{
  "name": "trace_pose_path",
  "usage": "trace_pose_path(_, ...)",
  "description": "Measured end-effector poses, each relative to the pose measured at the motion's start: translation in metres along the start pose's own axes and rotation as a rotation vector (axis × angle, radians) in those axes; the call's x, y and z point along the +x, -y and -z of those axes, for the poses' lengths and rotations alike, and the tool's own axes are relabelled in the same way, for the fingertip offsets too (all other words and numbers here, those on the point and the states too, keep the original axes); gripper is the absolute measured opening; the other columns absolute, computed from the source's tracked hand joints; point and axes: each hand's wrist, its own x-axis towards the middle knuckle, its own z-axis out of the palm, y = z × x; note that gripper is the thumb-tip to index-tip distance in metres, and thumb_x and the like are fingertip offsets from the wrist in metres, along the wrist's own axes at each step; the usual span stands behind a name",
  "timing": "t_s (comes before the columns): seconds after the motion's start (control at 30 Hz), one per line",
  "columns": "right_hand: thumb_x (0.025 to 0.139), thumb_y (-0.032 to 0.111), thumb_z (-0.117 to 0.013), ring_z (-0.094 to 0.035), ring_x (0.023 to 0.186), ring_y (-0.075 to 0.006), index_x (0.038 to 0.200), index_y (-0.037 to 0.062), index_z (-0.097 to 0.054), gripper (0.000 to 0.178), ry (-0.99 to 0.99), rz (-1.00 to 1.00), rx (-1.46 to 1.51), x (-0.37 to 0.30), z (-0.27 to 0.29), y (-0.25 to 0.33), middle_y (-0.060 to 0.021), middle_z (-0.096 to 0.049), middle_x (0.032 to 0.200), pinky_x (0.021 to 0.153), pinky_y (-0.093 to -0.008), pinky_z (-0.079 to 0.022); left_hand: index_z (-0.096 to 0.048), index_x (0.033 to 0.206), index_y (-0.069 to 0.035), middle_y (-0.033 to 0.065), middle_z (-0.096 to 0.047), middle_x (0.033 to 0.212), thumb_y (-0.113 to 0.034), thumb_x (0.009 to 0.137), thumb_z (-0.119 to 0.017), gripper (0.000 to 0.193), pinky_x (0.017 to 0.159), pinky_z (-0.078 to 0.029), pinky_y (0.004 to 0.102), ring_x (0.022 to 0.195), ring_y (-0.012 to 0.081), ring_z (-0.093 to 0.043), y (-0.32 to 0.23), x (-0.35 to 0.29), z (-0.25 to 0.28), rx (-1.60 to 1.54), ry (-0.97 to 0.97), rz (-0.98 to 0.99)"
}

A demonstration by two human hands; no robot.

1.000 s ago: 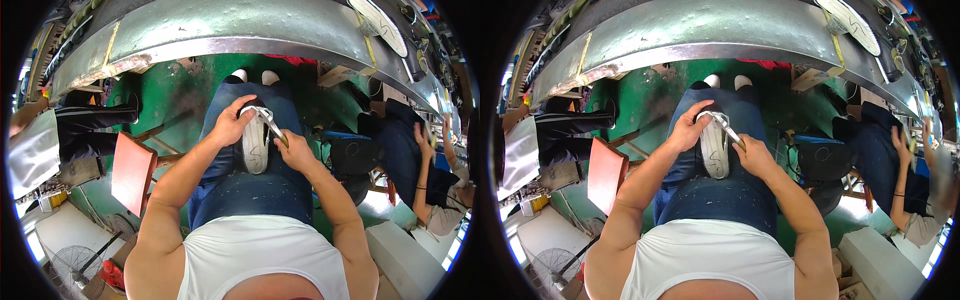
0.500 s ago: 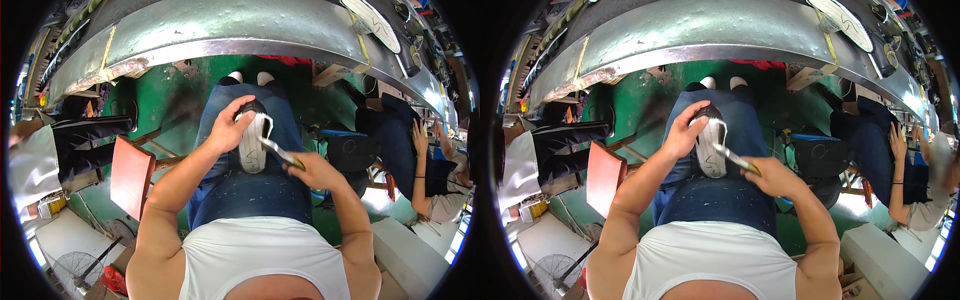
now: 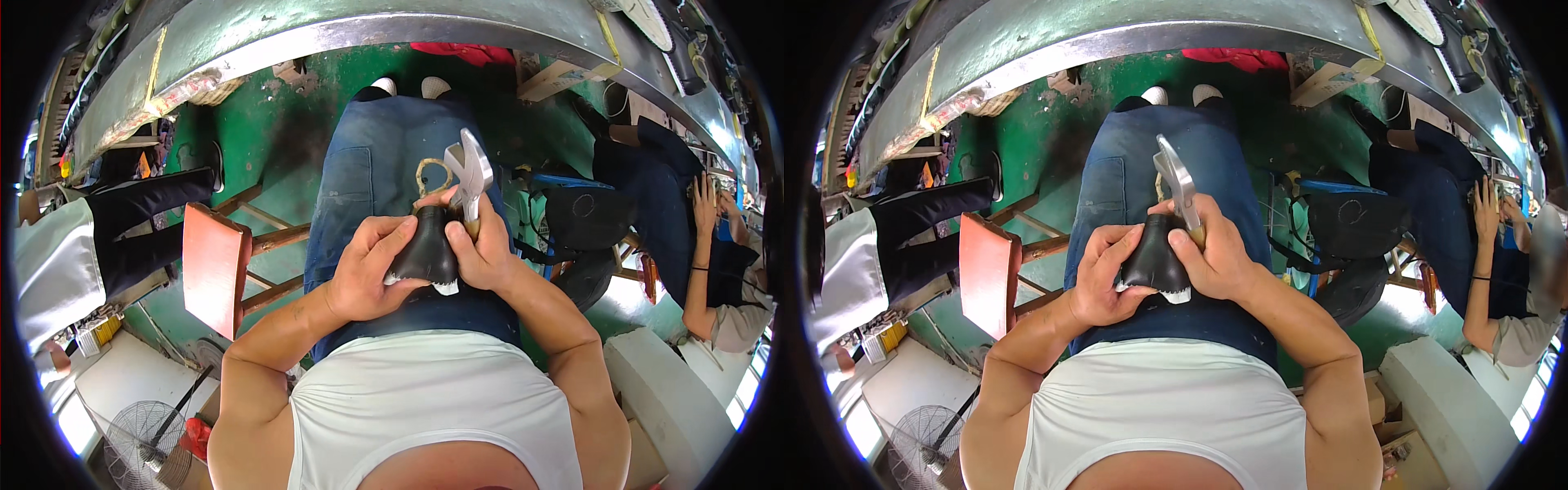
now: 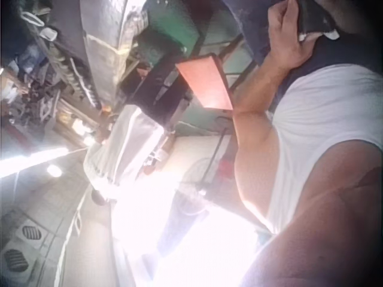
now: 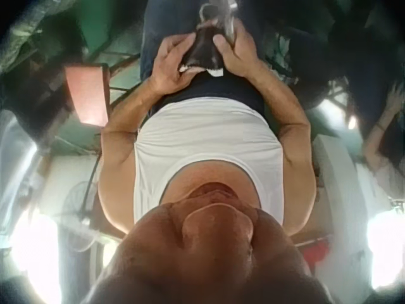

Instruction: Pulling and securing shoe upper material onto a last using a manual pincer tool.

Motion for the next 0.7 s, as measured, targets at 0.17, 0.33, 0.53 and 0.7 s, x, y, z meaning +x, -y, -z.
trace_pose_path(0.17, 0.1, 0.02, -0.051, -0.069, 0.099, -0.0313, 0.122, 0.0002, -0.048, 0.03, -0.017, -0.165, -0.002, 0.015, 0.004, -0.003, -0.0187, -0.069, 0.109, 0.09, -0.0396, -0.051, -0.051, 0.136, 0.004, 0.0221, -0.055, 0.122, -0.017, 0.071, -0.088, 0.078, 0.084, -0.054, 0.0386, 0.104, 0.035, -0.062, 0.004, -0.004, -0.011, 0.096, -0.045, 0.051)
trace_pose_path(0.33, 0.103, 0.038, -0.051, -0.069, 0.096, -0.0334, 0.121, -0.0002, -0.054, 0.043, -0.173, -0.327, -0.328, 0.044, 0.015, -0.032, -0.0188, -0.068, 0.101, 0.085, -0.039, -0.052, -0.045, 0.142, 0.001, 0.0211, -0.055, 0.132, -0.014, 0.085, -0.074, 0.065, 0.102, -0.047, 0.0386, 0.115, 0.0338, -0.061, 0.072, -0.008, -0.045, -0.246, -0.075, 0.543)
trace_pose_path(0.53, 0.073, 0.051, -0.083, -0.069, 0.099, -0.0335, 0.117, -0.0118, -0.053, 0.083, -0.152, -0.508, -0.413, 0.031, 0.009, -0.052, -0.0231, -0.069, 0.103, 0.088, -0.0384, -0.052, -0.058, 0.128, 0.0, 0.0107, -0.066, 0.11, -0.023, 0.104, -0.053, 0.034, 0.091, -0.049, 0.0325, 0.103, 0.0185, -0.061, 0.115, 0.034, -0.03, -0.209, 0.033, 0.687)
trace_pose_path(0.7, 0.076, 0.023, -0.073, -0.069, 0.103, -0.0331, 0.12, -0.0094, -0.052, 0.058, -0.115, -0.72, -0.326, 0.006, 0.014, -0.086, -0.0223, -0.069, 0.108, 0.091, -0.0386, -0.053, -0.061, 0.124, -0.002, 0.002, -0.065, 0.099, -0.013, 0.099, -0.053, 0.027, 0.077, -0.051, 0.0291, 0.084, 0.012, -0.058, 0.132, 0.022, -0.03, -0.502, 0.178, 0.933)
